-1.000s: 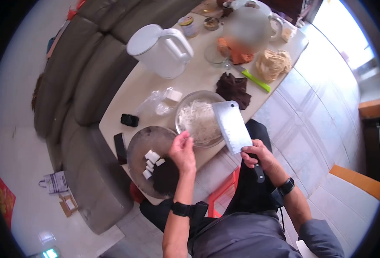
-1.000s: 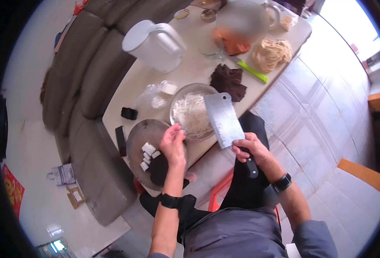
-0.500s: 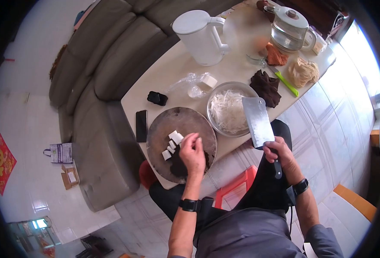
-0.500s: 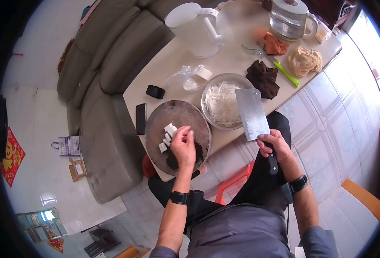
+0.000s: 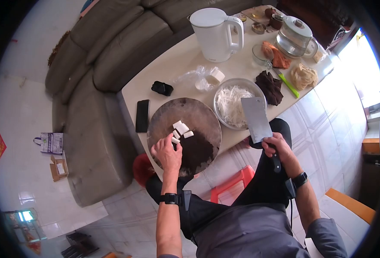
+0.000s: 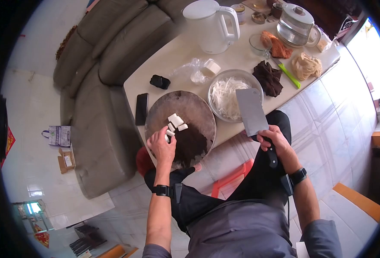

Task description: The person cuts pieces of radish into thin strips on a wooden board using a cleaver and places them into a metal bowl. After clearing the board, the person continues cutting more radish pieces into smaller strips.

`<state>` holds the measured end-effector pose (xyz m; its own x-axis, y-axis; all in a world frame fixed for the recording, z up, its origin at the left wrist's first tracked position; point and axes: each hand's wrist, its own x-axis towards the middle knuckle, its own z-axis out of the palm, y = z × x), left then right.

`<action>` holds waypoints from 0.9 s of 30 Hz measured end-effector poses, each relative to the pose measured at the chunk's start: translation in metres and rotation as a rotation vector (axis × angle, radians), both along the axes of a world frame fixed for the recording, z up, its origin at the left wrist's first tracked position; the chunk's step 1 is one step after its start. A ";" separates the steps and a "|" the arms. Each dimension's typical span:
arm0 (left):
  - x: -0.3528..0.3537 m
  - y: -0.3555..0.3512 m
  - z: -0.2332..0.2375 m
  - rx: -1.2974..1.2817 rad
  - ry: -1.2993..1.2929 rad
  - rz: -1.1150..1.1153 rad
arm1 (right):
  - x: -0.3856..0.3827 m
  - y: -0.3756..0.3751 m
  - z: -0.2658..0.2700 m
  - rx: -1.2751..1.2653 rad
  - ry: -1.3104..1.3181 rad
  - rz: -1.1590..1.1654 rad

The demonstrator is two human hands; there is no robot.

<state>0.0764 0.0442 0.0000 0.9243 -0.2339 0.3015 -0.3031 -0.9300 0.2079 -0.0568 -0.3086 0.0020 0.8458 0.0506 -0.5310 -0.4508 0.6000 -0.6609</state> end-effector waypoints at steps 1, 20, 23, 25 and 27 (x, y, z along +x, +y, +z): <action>-0.002 -0.001 0.001 -0.010 0.001 -0.002 | 0.000 0.002 0.000 -0.020 0.011 0.000; -0.095 -0.004 -0.031 -0.419 -0.188 -0.005 | 0.011 0.118 0.047 -1.224 -0.511 0.586; -0.092 -0.001 -0.036 -0.482 -0.195 -0.122 | 0.012 0.142 0.048 -1.320 -0.618 0.650; -0.090 0.003 -0.042 -0.474 -0.185 -0.155 | 0.013 0.154 0.047 -1.372 -0.624 0.712; -0.090 0.006 -0.047 -0.466 -0.176 -0.185 | 0.014 0.161 0.042 -1.452 -0.724 0.786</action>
